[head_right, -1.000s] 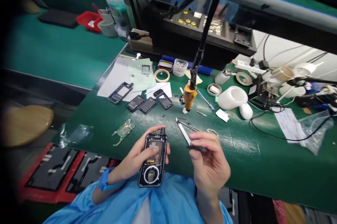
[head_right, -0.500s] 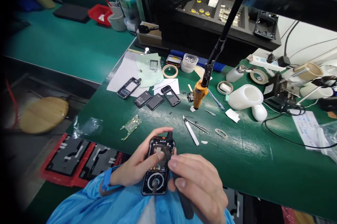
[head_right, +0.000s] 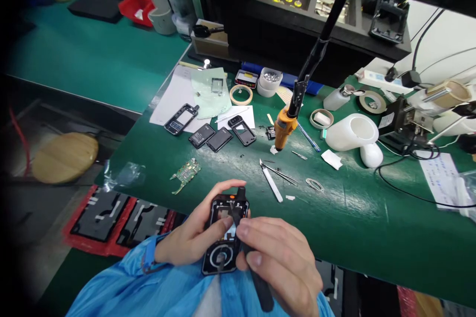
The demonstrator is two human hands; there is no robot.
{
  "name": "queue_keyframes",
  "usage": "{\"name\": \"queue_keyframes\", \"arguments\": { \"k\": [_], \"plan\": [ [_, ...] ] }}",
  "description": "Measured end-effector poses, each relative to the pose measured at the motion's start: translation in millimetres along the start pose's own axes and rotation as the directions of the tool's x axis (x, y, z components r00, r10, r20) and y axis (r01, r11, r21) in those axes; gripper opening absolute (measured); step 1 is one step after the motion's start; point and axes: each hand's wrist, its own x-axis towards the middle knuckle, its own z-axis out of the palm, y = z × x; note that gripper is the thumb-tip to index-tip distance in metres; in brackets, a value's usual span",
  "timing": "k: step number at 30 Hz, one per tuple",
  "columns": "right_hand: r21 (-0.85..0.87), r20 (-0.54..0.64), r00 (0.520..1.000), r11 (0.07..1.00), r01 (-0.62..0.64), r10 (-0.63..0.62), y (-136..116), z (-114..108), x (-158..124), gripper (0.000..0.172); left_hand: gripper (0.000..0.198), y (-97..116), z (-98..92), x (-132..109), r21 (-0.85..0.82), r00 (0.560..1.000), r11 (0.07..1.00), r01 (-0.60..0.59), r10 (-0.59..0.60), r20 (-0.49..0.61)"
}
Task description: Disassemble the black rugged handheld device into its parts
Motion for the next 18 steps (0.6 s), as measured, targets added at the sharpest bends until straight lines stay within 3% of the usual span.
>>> {"name": "queue_keyframes", "arguments": {
  "k": [6,14,18],
  "plan": [
    [-0.002,0.050,0.999,1.000,0.001,-0.001,0.8,0.2,2.0,0.035,0.057,1.2,-1.4,-0.2,0.049,1.000,0.999,0.003,-0.004,0.006],
    [-0.010,0.185,0.981,0.999,-0.051,0.052,-5.6,-20.9,22.8,0.030,0.058,4.9,-1.1,-0.1,0.137,1.000,0.990,0.021,-0.022,0.007],
    [0.002,0.112,0.992,0.998,-0.062,0.062,-7.2,-10.2,23.3,0.037,0.057,4.2,-0.2,-1.5,0.169,0.999,0.985,0.045,-0.045,-0.006]
  ]
}}
